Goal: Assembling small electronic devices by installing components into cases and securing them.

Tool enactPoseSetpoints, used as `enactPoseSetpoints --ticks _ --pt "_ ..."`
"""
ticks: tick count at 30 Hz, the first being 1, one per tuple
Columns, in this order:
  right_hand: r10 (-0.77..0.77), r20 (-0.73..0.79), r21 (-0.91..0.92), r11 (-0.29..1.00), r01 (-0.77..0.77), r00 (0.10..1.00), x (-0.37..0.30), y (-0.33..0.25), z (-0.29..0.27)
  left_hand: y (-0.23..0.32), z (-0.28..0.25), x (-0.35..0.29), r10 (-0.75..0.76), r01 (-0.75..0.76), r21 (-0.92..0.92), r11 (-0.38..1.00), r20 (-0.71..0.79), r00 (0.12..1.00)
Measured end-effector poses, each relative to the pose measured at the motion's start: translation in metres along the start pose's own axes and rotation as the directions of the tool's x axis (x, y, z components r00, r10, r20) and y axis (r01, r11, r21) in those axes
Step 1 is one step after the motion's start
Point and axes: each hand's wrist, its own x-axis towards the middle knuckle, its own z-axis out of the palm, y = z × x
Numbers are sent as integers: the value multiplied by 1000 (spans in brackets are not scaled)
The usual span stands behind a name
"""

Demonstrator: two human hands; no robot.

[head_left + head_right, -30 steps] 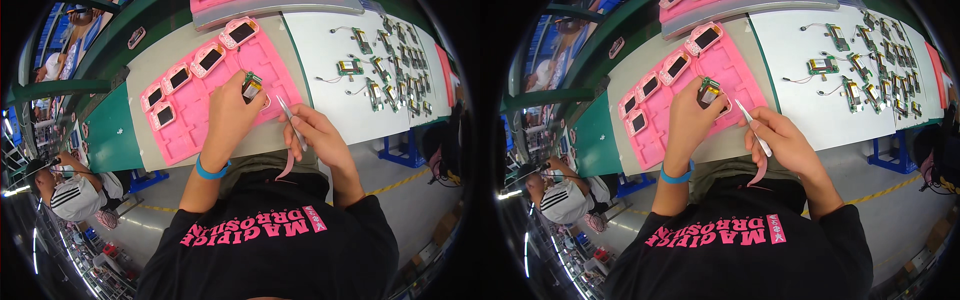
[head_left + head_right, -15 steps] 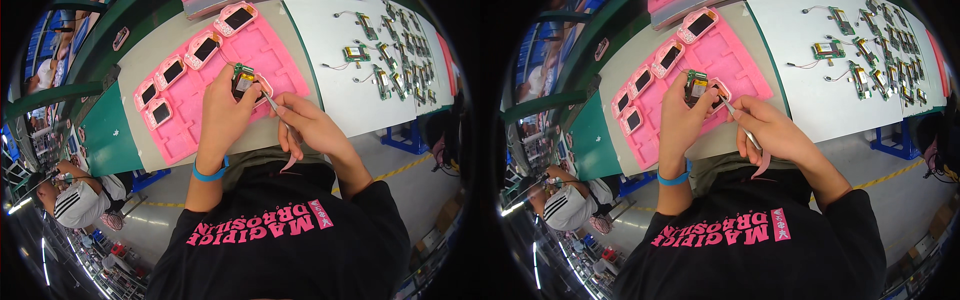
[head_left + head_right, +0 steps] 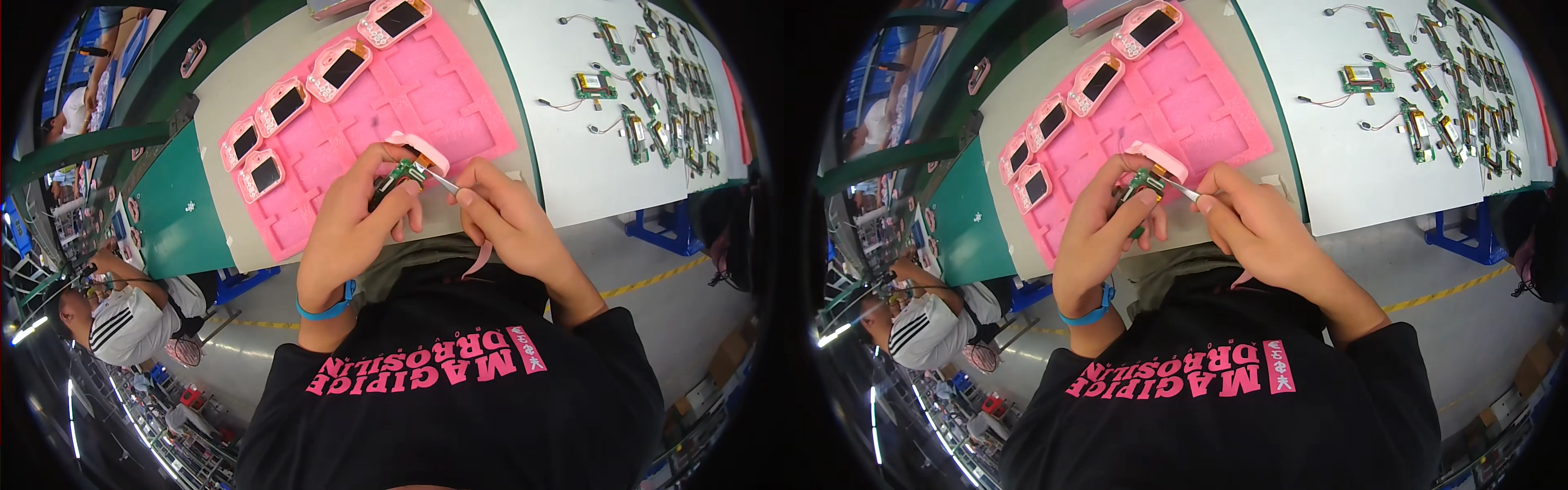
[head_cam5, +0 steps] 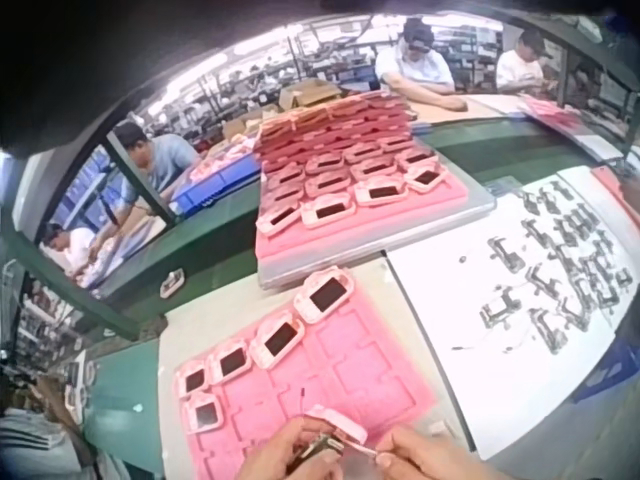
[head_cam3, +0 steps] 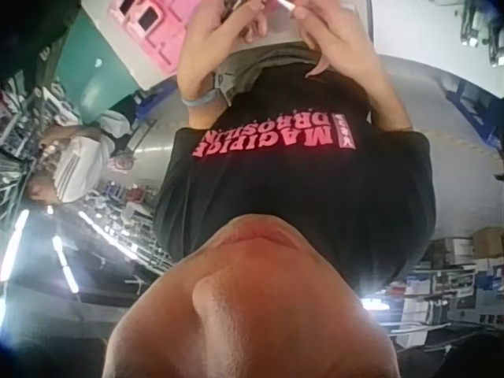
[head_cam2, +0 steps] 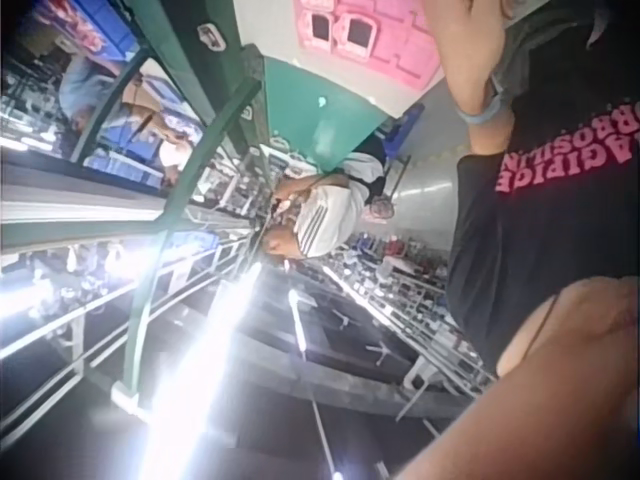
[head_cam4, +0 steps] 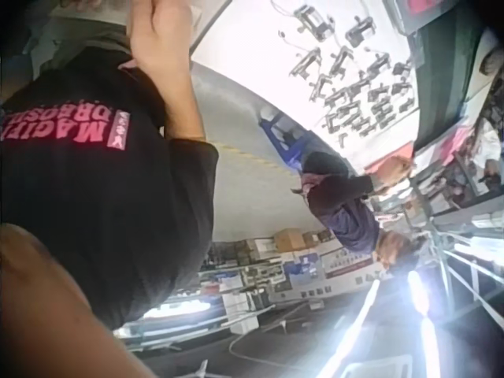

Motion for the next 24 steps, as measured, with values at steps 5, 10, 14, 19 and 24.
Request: enactPoseSetpoints --ticks 5,10,14,19,24 --pt "-87 -68 -247 967 68 994 -3 3 5 -2 0 1 1 0 -15 1000 57 998" --pt "-156 -126 -373 922 99 980 -8 3 8 -5 3 0 23 -23 2 1000 39 999" --pt "-158 -150 -431 899 80 976 -11 0 11 -10 5 0 47 -47 -3 999 27 999" --pt "-113 -155 -400 916 42 982 -13 -4 12 -18 7 1 109 -109 2 994 7 994" --pt "-70 -125 -337 941 24 990 -14 -6 11 -19 11 2 123 -122 33 992 -22 992"
